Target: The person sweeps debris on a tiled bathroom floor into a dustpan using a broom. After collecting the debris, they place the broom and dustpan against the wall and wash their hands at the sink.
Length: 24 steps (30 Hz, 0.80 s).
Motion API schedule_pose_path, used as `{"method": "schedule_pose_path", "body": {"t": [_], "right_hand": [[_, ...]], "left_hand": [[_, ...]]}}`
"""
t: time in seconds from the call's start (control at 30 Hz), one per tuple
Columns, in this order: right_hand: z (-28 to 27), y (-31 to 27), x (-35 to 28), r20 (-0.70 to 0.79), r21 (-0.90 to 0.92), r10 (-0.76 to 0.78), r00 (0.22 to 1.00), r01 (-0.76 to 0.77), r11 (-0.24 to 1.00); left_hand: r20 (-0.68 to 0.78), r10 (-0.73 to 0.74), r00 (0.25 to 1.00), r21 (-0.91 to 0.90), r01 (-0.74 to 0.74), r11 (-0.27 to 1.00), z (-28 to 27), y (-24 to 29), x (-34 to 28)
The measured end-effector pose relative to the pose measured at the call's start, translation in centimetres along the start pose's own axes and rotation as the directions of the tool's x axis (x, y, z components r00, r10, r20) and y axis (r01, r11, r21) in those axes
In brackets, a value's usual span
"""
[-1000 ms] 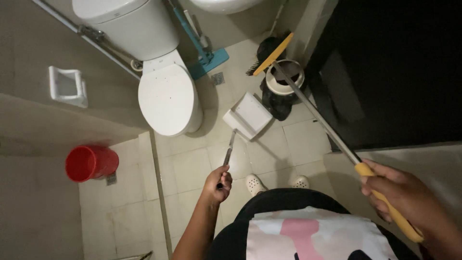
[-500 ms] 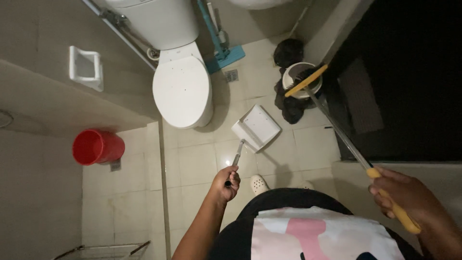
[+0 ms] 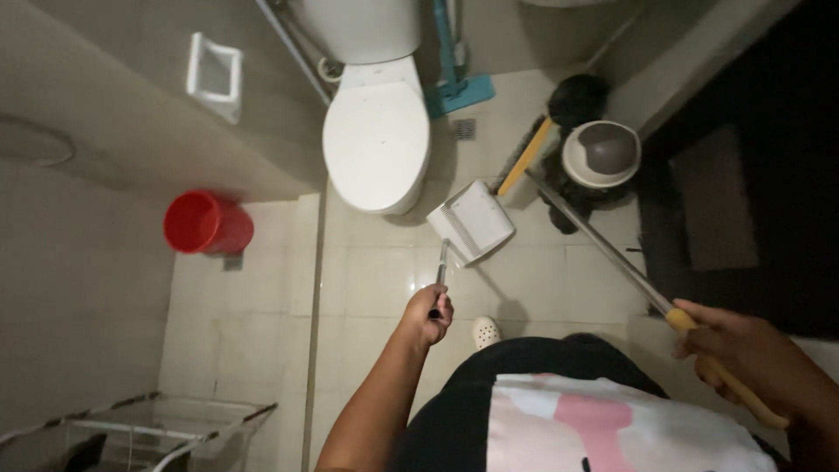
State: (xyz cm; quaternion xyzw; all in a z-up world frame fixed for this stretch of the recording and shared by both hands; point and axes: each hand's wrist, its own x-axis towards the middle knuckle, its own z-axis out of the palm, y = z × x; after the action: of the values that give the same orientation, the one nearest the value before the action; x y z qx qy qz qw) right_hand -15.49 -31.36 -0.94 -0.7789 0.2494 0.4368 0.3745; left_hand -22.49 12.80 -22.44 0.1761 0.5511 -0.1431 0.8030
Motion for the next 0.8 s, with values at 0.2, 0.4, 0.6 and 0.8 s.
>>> {"method": "schedule_pose_path", "body": {"t": [0.2,0.4,0.6,0.8], "right_hand": [[3.7,-1.5,7.4,0.069,-0.132,-0.035,0.997,0.044,0.990],[7.7,-3.9,16.2,0.260,-0.356,-0.404,0.877,0.476,0.805],[12.2,-11.0,17.1,0.358,-0.545,-0.264,0.896,0.430,0.720],[9.9,-11.8,25.5,0.441,-0.090,-0.199,0.875,0.264,0.960]], "left_hand": [[0.013,0.018,1.000,-0.005,-0.018,1.000,-1.8,0.9,2.4],[0.011,0.068,0.998,-0.129,-0.066,0.989,-2.6,1.6,7.8],[-0.078,0.352,0.933,-0.017,-0.354,0.935,2.4,1.0,2.2],[-0.018,0.463,0.886,-0.113,-0.462,0.880,3.4,-0.9,2.3]]}}
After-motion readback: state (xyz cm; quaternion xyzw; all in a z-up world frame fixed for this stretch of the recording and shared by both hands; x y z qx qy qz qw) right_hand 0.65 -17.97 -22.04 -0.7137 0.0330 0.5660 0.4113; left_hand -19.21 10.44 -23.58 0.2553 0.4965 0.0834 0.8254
